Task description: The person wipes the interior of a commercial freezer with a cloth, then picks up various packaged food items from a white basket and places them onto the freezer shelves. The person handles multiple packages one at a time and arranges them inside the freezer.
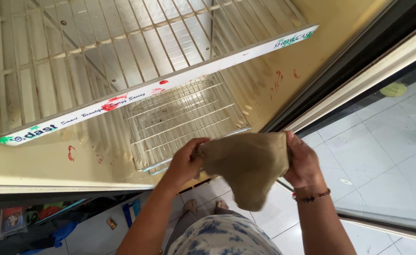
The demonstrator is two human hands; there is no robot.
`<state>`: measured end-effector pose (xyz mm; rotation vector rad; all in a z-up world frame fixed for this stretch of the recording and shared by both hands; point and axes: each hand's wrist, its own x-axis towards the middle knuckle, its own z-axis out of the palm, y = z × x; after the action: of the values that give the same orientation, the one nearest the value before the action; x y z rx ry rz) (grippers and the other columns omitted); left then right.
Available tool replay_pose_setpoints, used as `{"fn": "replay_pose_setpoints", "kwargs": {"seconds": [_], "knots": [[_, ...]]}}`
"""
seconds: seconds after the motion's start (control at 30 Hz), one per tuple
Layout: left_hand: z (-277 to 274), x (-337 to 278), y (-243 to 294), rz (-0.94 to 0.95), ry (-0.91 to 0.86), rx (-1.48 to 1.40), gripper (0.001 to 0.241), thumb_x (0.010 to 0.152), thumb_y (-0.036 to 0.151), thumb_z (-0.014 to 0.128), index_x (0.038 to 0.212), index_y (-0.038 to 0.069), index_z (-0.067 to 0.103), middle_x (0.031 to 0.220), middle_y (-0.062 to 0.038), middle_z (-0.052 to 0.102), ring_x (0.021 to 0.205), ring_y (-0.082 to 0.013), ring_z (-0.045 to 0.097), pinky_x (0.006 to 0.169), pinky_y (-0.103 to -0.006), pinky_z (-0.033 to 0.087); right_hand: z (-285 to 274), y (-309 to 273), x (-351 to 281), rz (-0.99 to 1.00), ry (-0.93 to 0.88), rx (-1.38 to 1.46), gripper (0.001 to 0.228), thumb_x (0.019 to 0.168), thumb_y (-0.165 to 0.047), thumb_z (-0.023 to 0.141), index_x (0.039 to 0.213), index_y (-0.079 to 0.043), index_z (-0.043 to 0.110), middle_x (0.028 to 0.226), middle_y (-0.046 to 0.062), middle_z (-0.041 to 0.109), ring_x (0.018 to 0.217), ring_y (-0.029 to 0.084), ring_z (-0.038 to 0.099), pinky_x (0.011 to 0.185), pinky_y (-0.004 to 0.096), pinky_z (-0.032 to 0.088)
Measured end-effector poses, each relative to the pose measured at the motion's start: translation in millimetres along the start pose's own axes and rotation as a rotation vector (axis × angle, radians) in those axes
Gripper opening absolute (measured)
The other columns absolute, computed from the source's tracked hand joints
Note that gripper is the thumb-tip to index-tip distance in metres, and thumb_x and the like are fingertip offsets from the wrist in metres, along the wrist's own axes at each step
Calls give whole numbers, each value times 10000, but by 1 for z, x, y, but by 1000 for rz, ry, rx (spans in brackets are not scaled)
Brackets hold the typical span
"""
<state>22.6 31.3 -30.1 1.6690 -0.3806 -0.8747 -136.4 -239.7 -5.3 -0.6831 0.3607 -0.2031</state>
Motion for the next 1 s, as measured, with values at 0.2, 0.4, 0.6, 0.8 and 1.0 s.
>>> {"fn": "replay_pose_setpoints", "kwargs": {"seconds": [0.2,0.4,0.6,0.8,1.0], "knots": [[-3,2,-1,557,468,577,345,866,28,630,1205,78,673,1077,-146,704,996,-315,654,898,-421,527,10,6,-1,-27,-103,-60,298,1101,-258,543,1106,30,622,1026,149,705,858,229,694,768,367,587],[43,-34,6,753,475,349,242,944,93,660,1176,33,622,1156,-143,672,1110,-291,666,971,-374,524,36,17,4,-45,-59,-158,270,1135,-213,547,1150,43,631,986,90,666,813,156,650,689,310,562],[50,-9,-29,57,-26,-90,387,1069,297,454,1238,39,688,1156,-129,735,990,-232,644,888,-354,533,60,23,-2,51,-11,-407,372,1061,-293,485,1116,44,631,933,109,700,771,152,685,660,314,589],[51,15,-54,-498,-257,-834,666,963,646,349,1262,104,595,1306,-192,656,1172,-283,633,994,-403,502,97,54,-22,94,-428,-921,321,1016,-289,529,1116,-33,695,892,74,767,776,169,731,664,300,608],[44,32,-99,-375,-450,-1093,529,1036,466,541,1250,-3,659,1115,-182,704,978,-276,676,879,-405,564,126,72,-55,23,-639,-1368,196,1039,-219,593,1067,-44,677,819,162,693,748,322,676,700,413,541]]}}
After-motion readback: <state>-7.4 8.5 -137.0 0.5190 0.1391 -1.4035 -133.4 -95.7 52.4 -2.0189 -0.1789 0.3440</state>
